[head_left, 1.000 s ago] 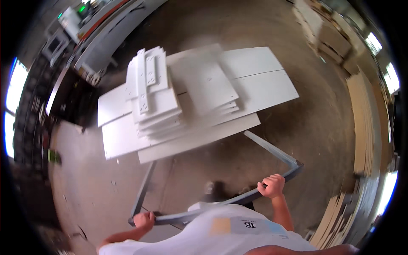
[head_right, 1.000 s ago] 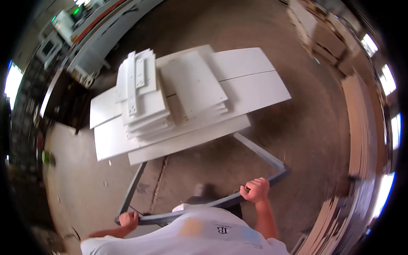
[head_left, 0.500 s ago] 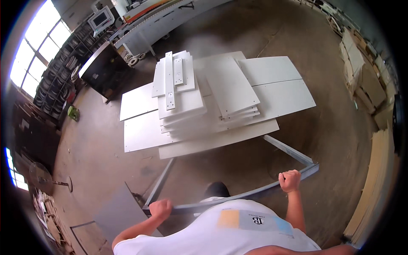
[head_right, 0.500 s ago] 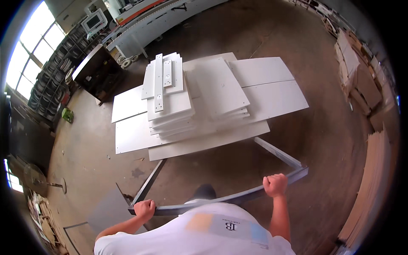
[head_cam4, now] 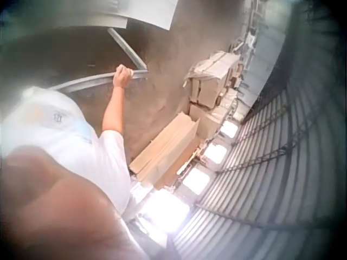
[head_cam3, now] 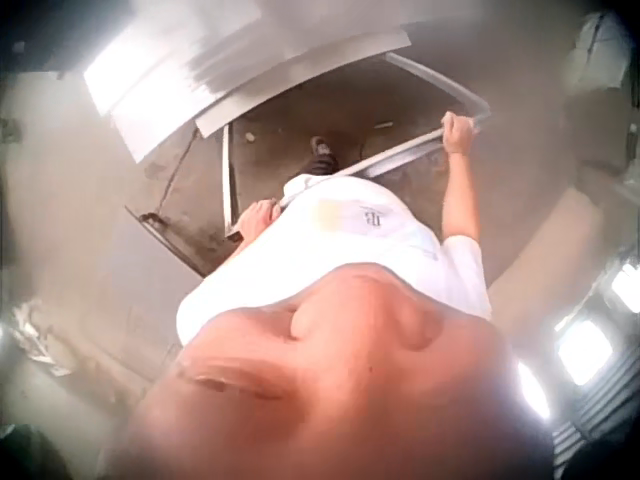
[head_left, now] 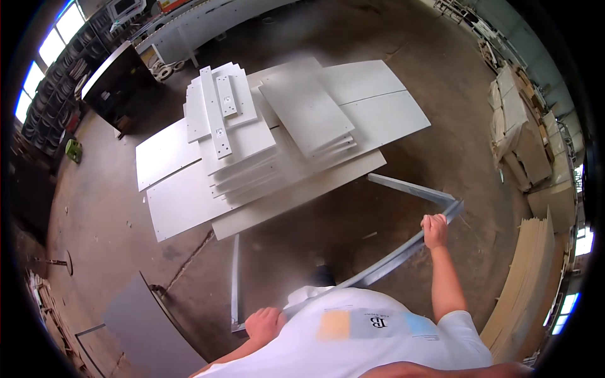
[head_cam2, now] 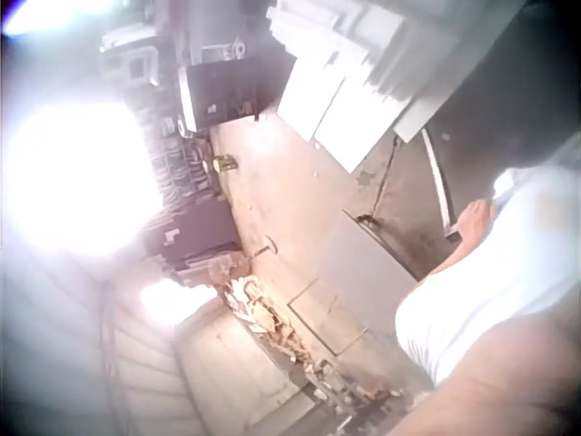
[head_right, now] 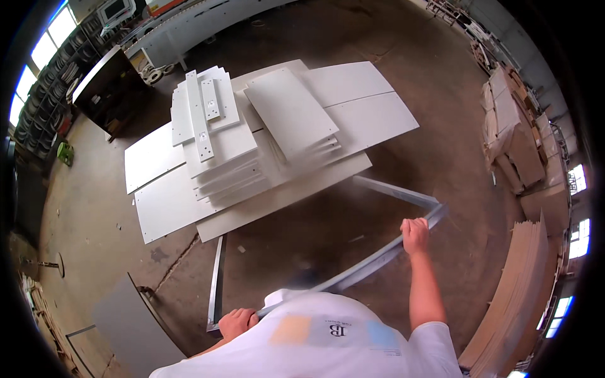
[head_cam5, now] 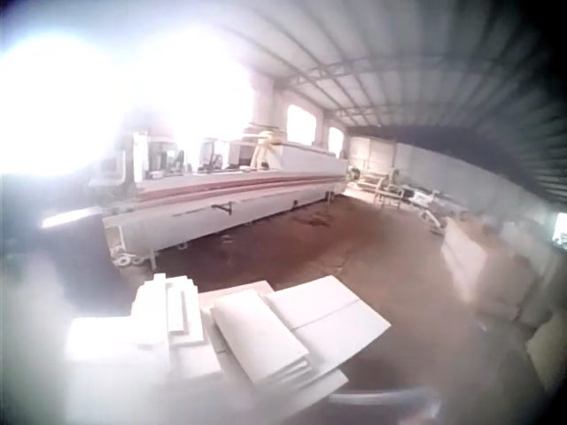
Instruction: The person pushes a cart of wooden panels across a workshop, then individually feeds boards into an edge-banding machine by hand and uses a spray nozzle to clean the machine bed.
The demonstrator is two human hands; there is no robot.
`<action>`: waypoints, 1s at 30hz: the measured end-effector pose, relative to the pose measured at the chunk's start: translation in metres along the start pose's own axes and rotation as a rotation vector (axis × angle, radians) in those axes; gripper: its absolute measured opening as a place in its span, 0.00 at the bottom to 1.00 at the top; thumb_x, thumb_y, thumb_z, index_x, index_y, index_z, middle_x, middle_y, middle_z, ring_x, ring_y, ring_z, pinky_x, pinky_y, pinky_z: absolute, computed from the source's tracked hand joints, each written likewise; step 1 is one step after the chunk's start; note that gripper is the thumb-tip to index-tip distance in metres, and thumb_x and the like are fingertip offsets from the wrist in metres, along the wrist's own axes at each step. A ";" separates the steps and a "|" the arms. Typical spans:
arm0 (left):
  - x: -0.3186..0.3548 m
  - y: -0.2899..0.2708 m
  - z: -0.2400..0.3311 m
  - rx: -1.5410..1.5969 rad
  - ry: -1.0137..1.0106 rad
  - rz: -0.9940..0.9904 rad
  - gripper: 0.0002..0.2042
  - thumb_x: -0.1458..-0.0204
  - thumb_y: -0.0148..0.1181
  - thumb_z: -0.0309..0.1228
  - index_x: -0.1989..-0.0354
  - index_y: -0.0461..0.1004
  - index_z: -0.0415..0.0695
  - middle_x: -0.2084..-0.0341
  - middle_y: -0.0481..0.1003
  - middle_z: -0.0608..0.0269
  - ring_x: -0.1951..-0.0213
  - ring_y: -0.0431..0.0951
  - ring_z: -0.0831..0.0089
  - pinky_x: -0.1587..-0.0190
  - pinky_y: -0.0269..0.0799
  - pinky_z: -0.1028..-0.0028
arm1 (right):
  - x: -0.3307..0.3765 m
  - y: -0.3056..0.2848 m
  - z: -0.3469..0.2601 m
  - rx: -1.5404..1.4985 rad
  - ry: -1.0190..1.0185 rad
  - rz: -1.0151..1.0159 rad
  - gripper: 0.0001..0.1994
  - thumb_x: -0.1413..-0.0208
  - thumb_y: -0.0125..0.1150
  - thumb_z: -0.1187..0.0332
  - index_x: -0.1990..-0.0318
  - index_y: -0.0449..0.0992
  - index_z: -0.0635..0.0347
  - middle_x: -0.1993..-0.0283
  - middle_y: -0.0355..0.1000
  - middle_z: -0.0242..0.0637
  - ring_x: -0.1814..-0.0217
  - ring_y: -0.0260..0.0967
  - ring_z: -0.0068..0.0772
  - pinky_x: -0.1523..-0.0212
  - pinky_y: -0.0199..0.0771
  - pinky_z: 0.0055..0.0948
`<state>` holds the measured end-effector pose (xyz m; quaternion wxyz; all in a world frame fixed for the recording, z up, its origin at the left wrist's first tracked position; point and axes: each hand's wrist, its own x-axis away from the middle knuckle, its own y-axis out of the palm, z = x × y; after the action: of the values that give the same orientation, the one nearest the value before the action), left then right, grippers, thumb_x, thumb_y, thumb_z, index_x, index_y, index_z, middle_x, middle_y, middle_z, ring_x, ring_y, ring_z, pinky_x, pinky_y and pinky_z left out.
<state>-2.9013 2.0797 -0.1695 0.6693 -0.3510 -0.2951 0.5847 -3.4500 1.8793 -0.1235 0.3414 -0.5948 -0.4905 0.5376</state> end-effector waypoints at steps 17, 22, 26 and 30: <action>-0.187 0.004 0.106 0.035 -0.055 -0.407 0.13 0.43 0.54 0.37 0.54 0.71 0.44 0.66 0.77 0.52 0.61 0.80 0.55 0.65 0.75 0.56 | -0.136 0.052 -0.107 -0.292 -0.394 -0.112 0.15 0.53 0.60 0.67 0.88 0.67 0.56 0.85 0.65 0.39 0.81 0.63 0.46 0.74 0.59 0.41; -0.226 0.026 0.098 0.031 -0.095 -0.272 0.13 0.41 0.56 0.40 0.58 0.73 0.44 0.68 0.78 0.53 0.65 0.80 0.54 0.66 0.75 0.57 | -0.183 0.076 -0.094 -0.286 -0.405 -0.108 0.15 0.52 0.60 0.66 0.88 0.68 0.55 0.85 0.67 0.38 0.82 0.65 0.43 0.73 0.61 0.40; -0.266 0.032 0.093 -0.063 -0.106 -0.050 0.13 0.48 0.64 0.44 0.69 0.76 0.47 0.77 0.77 0.58 0.74 0.79 0.57 0.72 0.74 0.59 | -0.219 0.100 -0.098 -0.298 -0.403 -0.106 0.16 0.50 0.60 0.65 0.88 0.69 0.54 0.85 0.67 0.38 0.81 0.66 0.43 0.72 0.61 0.41; -0.319 0.039 0.081 -0.114 -0.106 0.119 0.14 0.52 0.68 0.44 0.77 0.74 0.48 0.82 0.76 0.59 0.79 0.78 0.56 0.76 0.74 0.59 | -0.268 0.132 -0.097 -0.281 -0.425 -0.120 0.18 0.48 0.60 0.63 0.88 0.69 0.54 0.84 0.69 0.40 0.80 0.67 0.45 0.71 0.63 0.42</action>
<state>-3.0344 1.7772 -0.1497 0.5956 -0.3739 -0.3417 0.6234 -3.3109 1.5988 -0.1468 0.1761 -0.4800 -0.6555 0.5558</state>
